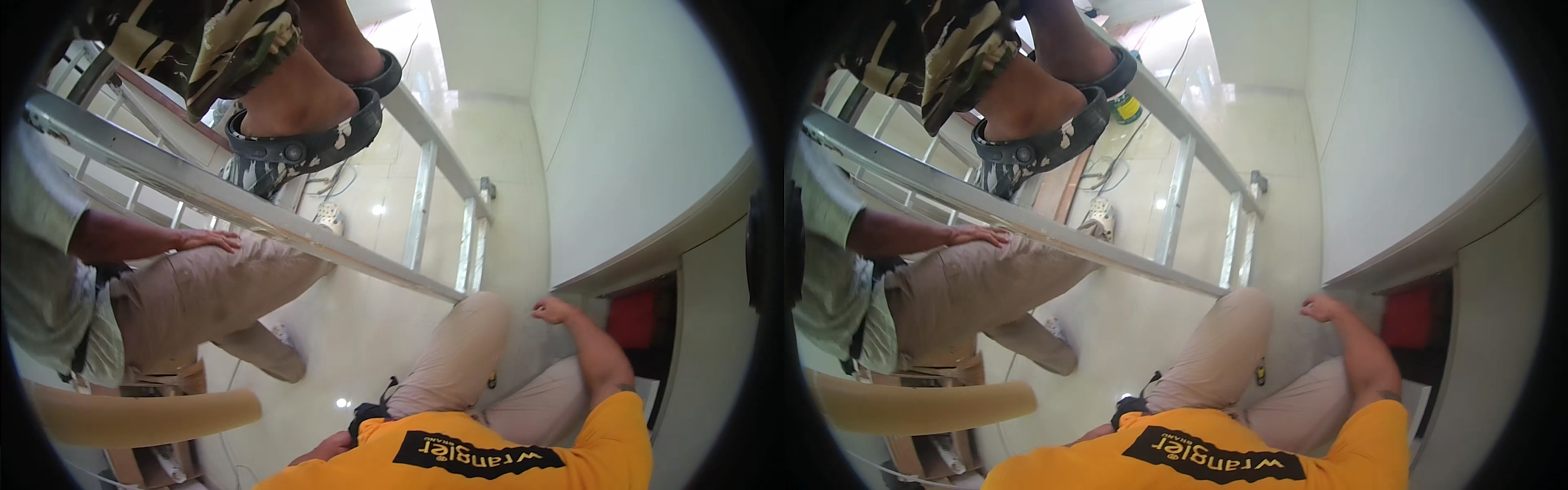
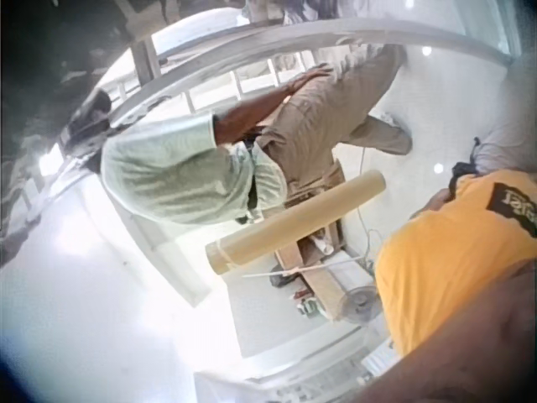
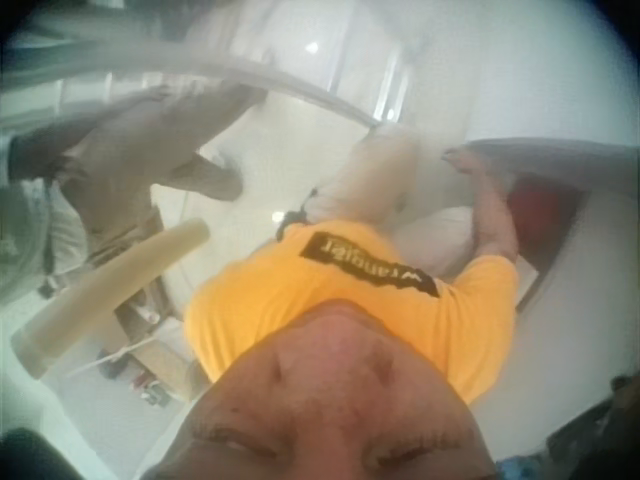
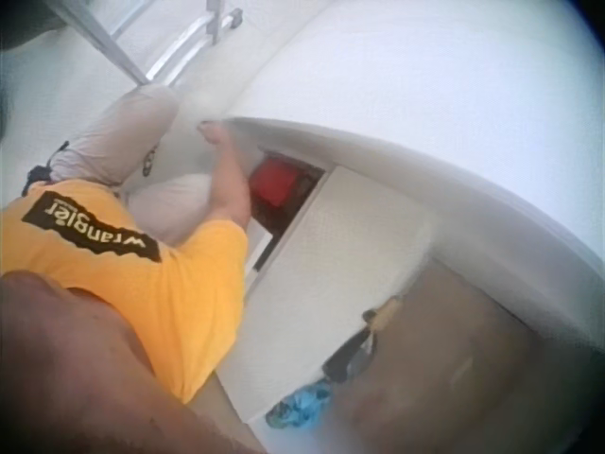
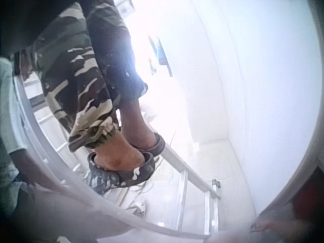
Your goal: The person kneels and uses a utility knife to cut or trim the edge of a white cabinet door. They then use a screwdriver to adjust the hinge and align the door.
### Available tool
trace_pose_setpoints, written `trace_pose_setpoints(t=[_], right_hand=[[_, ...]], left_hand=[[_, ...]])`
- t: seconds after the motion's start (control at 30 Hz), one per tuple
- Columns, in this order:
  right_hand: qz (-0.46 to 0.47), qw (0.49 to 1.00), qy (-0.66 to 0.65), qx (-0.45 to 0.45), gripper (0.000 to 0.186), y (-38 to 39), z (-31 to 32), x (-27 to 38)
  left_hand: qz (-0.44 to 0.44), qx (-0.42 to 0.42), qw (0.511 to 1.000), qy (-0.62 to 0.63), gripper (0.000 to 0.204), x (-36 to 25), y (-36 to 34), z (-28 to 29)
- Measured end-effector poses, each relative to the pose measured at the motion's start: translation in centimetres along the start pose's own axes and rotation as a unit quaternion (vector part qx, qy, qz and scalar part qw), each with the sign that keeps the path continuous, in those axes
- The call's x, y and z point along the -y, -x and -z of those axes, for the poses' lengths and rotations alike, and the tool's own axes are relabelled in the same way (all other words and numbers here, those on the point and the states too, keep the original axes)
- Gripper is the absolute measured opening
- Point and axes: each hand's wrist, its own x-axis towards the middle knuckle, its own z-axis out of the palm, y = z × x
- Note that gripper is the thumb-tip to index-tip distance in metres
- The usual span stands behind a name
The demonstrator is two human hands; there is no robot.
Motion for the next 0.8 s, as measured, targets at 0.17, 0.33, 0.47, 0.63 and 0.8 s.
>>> trace_pose_setpoints(t=[0.17,0.33,0.47,0.63,0.8], right_hand=[[0.081,0.996,0.0,-0.048,0.057,0.2,2.2,6.6],[0.107,0.992,0.006,-0.071,0.055,1.0,3.1,8.2],[0.074,0.996,0.046,-0.032,0.054,0.6,3.5,6.6],[0.067,0.996,-0.04,-0.034,0.052,0.1,3.9,5.7],[0.052,0.993,-0.098,-0.033,0.051,1.0,4.4,6.3]], left_hand=[[-0.042,0.042,0.995,-0.084,0.028,-7.1,-0.6,-5.7],[-0.18,0.075,0.956,-0.22,0.036,-17.3,8.8,-12.4],[-0.185,0.048,0.981,-0.01,0.044,-16.5,10.1,-14.3],[-0.161,0.011,0.987,-0.016,0.053,-8.1,1.6,-13.5],[-0.19,-0.059,0.954,-0.224,0.059,-8.1,0.5,-12.1]])
